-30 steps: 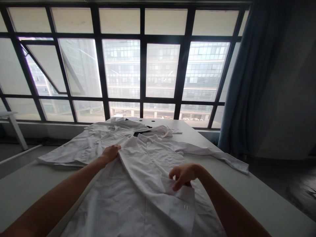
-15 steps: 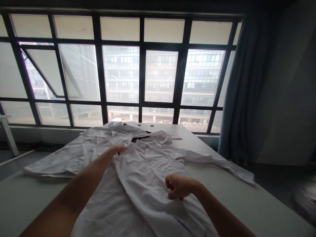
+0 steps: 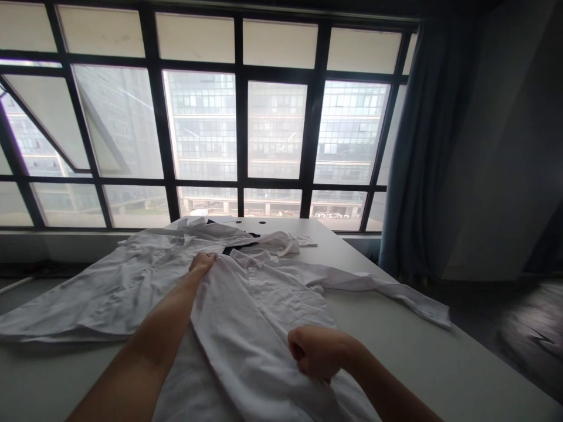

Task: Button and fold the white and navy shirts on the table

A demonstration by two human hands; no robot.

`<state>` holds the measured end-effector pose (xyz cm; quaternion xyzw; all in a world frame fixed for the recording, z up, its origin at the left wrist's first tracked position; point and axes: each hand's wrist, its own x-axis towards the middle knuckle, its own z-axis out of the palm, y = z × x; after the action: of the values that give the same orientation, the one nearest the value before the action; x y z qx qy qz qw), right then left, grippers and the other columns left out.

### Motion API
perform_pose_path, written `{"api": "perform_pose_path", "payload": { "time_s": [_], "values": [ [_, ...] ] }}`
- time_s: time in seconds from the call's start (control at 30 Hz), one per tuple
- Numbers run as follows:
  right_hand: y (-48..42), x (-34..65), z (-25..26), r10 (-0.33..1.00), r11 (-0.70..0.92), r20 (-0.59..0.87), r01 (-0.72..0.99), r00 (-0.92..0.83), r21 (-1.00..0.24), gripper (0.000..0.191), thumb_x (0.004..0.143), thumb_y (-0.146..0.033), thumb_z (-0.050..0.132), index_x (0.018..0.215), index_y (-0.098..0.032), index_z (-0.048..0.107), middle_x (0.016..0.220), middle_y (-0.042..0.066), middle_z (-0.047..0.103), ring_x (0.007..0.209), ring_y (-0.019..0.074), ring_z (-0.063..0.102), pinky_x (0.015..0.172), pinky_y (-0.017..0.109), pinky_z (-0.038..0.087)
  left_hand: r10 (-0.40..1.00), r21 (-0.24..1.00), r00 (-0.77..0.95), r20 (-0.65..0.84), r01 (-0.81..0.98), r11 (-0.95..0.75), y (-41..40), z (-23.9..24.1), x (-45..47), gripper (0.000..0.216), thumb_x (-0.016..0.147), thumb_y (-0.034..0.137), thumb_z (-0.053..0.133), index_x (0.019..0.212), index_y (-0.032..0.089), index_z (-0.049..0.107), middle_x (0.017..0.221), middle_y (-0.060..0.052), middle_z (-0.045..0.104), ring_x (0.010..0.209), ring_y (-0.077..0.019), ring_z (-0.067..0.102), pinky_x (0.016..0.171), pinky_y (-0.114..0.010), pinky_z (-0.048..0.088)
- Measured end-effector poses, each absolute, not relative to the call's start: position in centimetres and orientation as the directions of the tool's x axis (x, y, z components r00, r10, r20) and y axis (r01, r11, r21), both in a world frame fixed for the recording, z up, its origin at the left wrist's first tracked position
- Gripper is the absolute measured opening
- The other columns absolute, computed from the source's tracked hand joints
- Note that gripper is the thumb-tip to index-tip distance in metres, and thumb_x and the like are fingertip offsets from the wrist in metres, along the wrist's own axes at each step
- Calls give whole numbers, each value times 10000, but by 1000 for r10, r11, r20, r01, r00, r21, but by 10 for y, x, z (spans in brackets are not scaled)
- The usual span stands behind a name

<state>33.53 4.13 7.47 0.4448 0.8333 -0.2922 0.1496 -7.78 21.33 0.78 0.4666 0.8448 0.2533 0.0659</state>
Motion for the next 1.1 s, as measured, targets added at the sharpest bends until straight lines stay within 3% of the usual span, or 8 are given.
{"api": "perform_pose_path", "payload": {
  "time_s": [0.13, 0.27, 0.4, 0.57, 0.7, 0.87, 1.0, 1.1],
  "values": [
    [44, 338, 74, 702, 470, -447, 832, -555, -295, 343, 622, -42, 563, 900, -205, 682, 743, 11, 670, 585, 163, 625, 522, 232, 447, 795, 502, -592, 133, 732, 461, 212, 5, -76, 448, 945, 522, 450, 1011, 168, 716, 1124, -146, 725, 1020, -289, 687, 744, -320, 506],
    [46, 334, 71, 762, 589, -88, 743, -642, -318, 280, 775, -149, 592, 1024, -205, 708, 926, 72, 732, 856, 233, 680, 726, 300, 489, 815, 498, -572, 97, 737, 457, 215, 6, -77, 453, 902, 568, 518, 934, 166, 724, 1056, -131, 746, 975, -269, 700, 707, -284, 500],
    [41, 319, 58, 645, 730, 185, 525, -742, -438, 337, 889, -356, 595, 1177, -201, 677, 1177, 107, 702, 1057, 268, 653, 922, 364, 480, 829, 492, -552, 90, 748, 445, 219, 13, -77, 420, 884, 533, 571, 876, 143, 723, 962, -125, 753, 864, -254, 711, 678, -281, 501],
    [36, 303, 28, 416, 841, 203, 290, -887, -456, 705, 823, -581, 673, 1406, -204, 547, 1484, 134, 506, 1388, 316, 429, 1190, 448, 253, 788, 477, -586, 188, 756, 448, 217, 17, -71, 439, 958, 473, 449, 1031, 124, 704, 1081, -195, 722, 987, -321, 689, 736, -357, 511],
    [39, 303, 17, 380, 846, 142, 280, -914, -454, 778, 855, -659, 597, 1486, -227, 458, 1570, 138, 388, 1468, 318, 304, 1227, 494, 121, 766, 436, -602, 226, 766, 473, 214, 14, -72, 420, 963, 453, 414, 1016, 153, 703, 1108, -203, 717, 1042, -333, 676, 747, -362, 513],
    [43, 305, 17, 350, 859, 152, 251, -924, -447, 804, 822, -687, 622, 1469, -229, 485, 1561, 140, 404, 1438, 325, 358, 1224, 481, 146, 811, 365, -553, 190, 807, 465, 216, 11, -82, 426, 947, 469, 430, 997, 147, 704, 1099, -186, 722, 1035, -287, 691, 789, -316, 511],
    [48, 300, 16, 385, 860, 197, 273, -902, -430, 722, 838, -626, 641, 1419, -210, 540, 1523, 140, 460, 1387, 320, 435, 1177, 455, 294, 844, 308, -491, 215, 854, 419, 212, 13, -75, 557, 952, 507, 424, 1274, 86, 596, 1331, -226, 608, 1247, -301, 581, 955, -333, 461],
    [56, 301, 20, 482, 846, 294, 351, -825, -400, 569, 912, -527, 584, 1377, -198, 576, 1493, 140, 497, 1374, 302, 455, 1165, 473, 317, 890, 213, -330, 316, 938, 272, 193, 8, -57, 637, 950, 539, 421, 1421, 115, 481, 1482, -197, 485, 1387, -298, 438, 1085, -364, 369]
  ]
}}
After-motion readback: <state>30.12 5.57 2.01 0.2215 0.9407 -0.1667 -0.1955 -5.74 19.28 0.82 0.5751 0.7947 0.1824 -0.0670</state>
